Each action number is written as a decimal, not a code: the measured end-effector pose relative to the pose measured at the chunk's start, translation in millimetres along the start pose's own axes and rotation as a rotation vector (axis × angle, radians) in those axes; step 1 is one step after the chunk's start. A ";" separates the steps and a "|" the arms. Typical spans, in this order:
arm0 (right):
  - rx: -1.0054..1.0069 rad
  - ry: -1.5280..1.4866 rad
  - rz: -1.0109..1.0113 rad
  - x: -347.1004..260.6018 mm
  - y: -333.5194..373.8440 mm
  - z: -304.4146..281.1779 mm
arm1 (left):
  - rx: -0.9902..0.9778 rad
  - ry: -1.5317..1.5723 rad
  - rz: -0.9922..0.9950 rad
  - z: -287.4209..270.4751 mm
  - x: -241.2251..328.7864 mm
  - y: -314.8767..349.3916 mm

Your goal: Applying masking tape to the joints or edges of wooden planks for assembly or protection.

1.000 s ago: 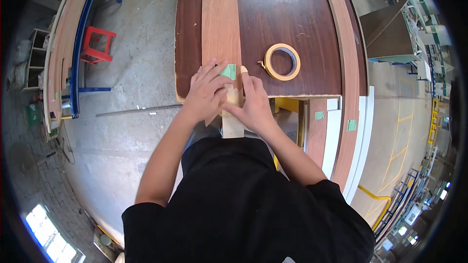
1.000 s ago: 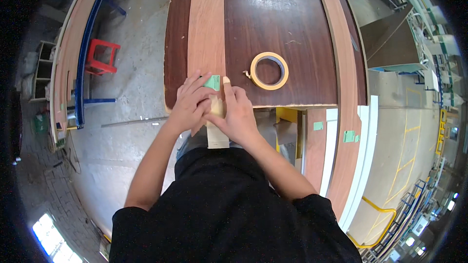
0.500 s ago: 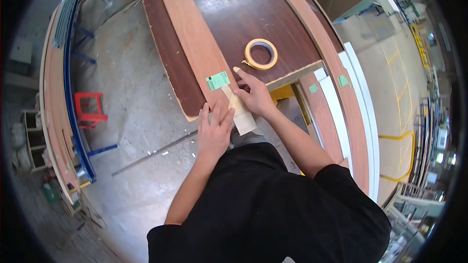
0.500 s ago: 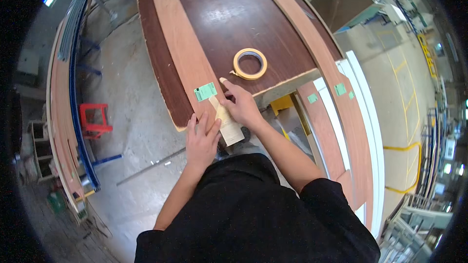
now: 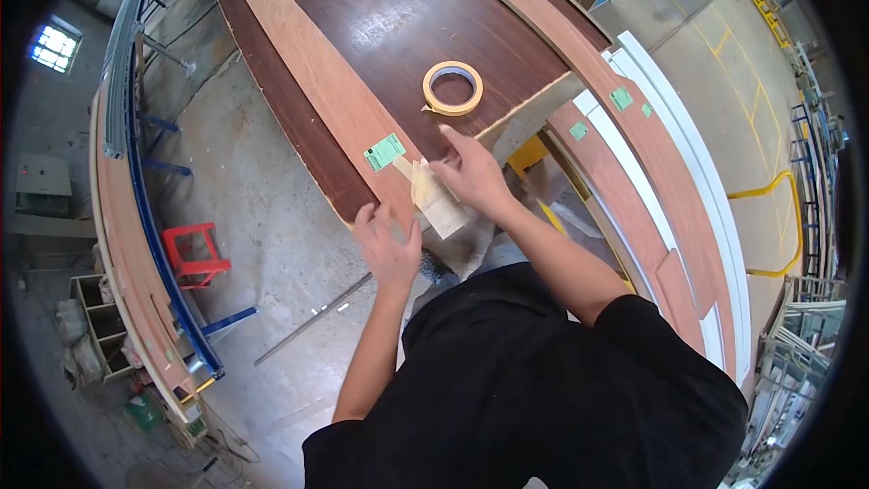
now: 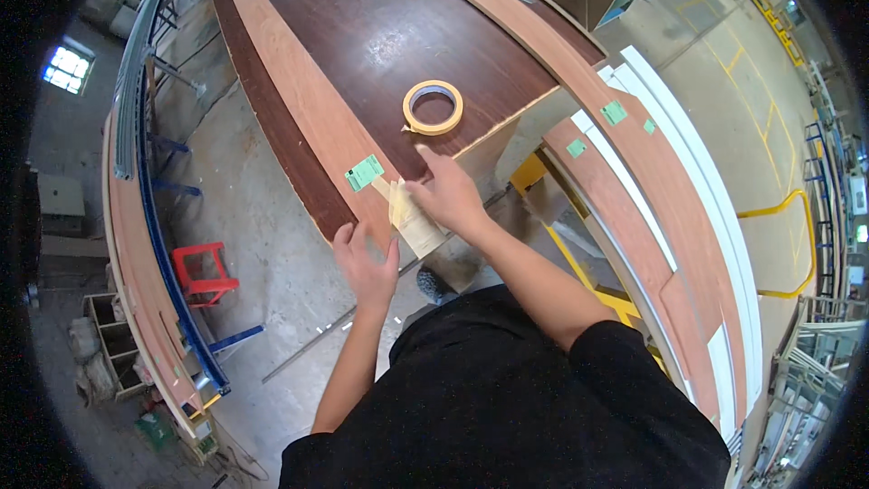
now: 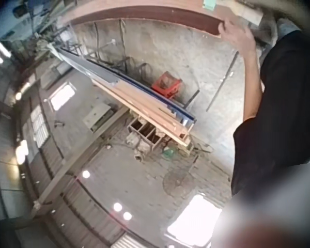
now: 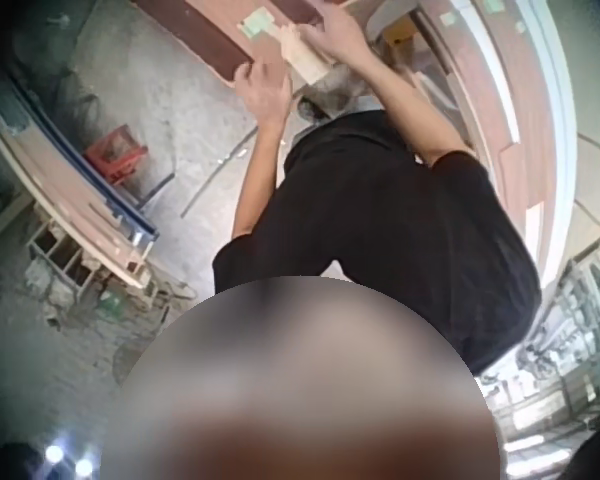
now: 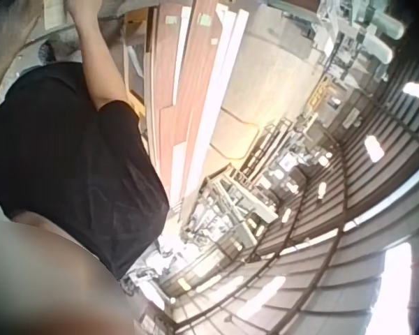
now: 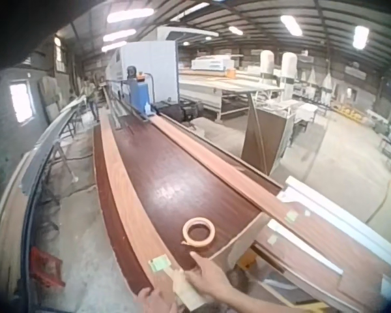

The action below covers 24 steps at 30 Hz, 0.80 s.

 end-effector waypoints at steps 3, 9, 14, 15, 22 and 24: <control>-0.312 -0.253 0.328 -21.4 25.3 0.5 | 0.005 0.134 -0.446 7.8 -4.5 16.1; -0.275 -0.833 0.415 1.7 48.8 32.8 | 0.264 1.512 -1.158 41.3 13.3 40.2; -0.415 -0.691 0.340 1.2 49.2 40.6 | 0.390 1.470 -1.213 47.3 3.0 40.7; -0.421 -0.697 0.338 2.0 50.3 41.4 | 0.391 1.494 -1.222 48.0 2.8 41.7; -0.466 -0.762 0.307 5.5 44.4 29.7 | 0.234 1.585 -1.244 59.2 -6.0 29.8; -0.555 -0.660 0.271 3.7 40.3 17.9 | 0.218 1.628 -1.096 62.2 -18.6 31.9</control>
Point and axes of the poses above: each hand's wrist, its own y-axis away from the middle knuckle, its own z-axis out of the palm, x = y × z, the point moved 3 cm from there along -y, towards the middle knuckle, and after that the axes turned 3 degrees about -z, right-handed, at the moved point
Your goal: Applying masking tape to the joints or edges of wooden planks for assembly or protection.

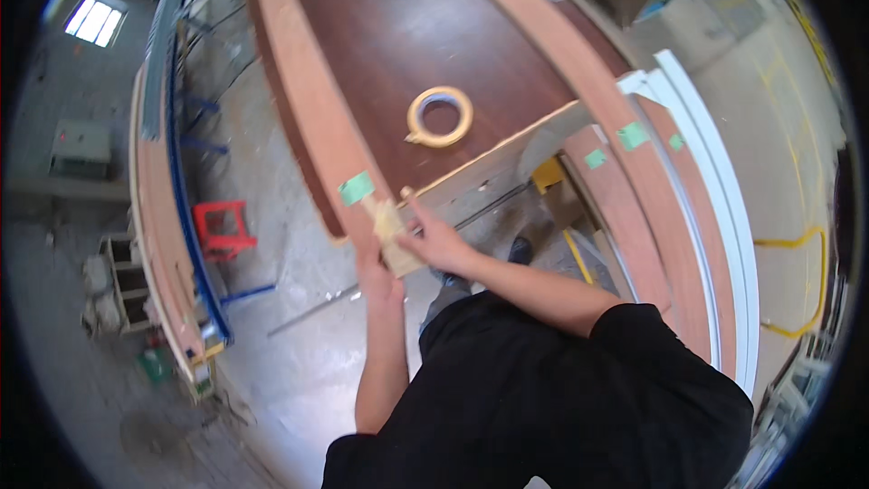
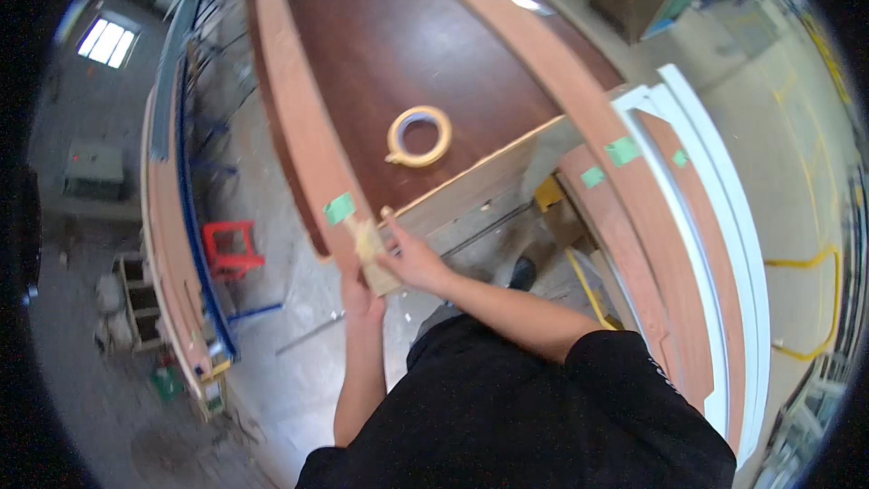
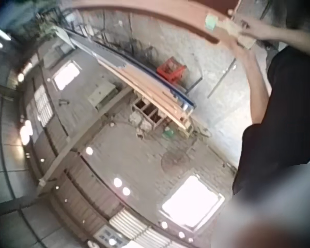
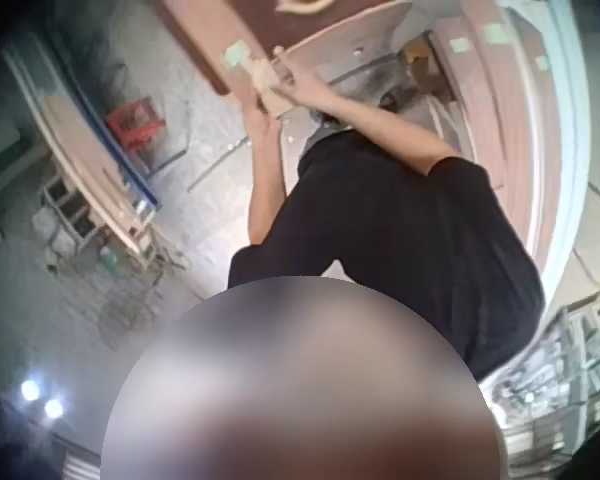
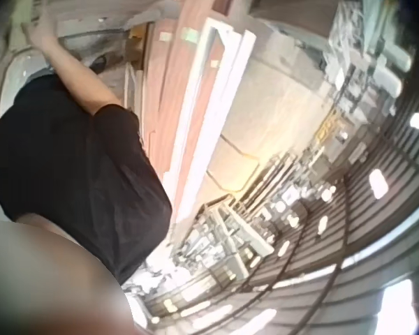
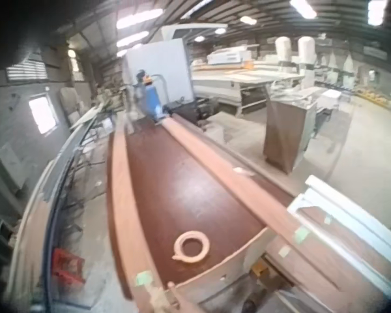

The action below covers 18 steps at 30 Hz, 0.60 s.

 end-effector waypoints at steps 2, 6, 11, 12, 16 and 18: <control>0.051 0.124 -0.085 -9.0 19.4 -34.9 | 0.087 -0.191 0.072 28.5 -0.3 12.1; 0.400 0.517 -0.292 -38.1 71.8 -135.3 | 0.094 -0.195 0.093 28.9 9.1 16.5; 0.817 1.015 0.037 -60.1 121.4 -293.2 | 0.098 -0.183 0.112 20.9 14.6 20.8; 0.844 1.183 0.198 -52.2 132.7 -321.6 | 0.315 -0.408 0.180 28.1 16.4 31.3; 0.644 1.095 0.377 -26.7 149.1 -349.4 | 0.659 -1.355 0.979 45.2 36.2 58.1; 0.585 1.003 0.406 -25.9 147.5 -349.1 | 0.381 -1.282 0.926 71.7 16.8 47.0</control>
Point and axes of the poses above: each hand's wrist, its own y-axis away from the middle knuckle, its own z-axis out of the palm, x = y × z, the point moved 3 cm from there along -y, towards the middle knuckle, and after that the axes turned 3 degrees about -z, right-handed, at the moved point
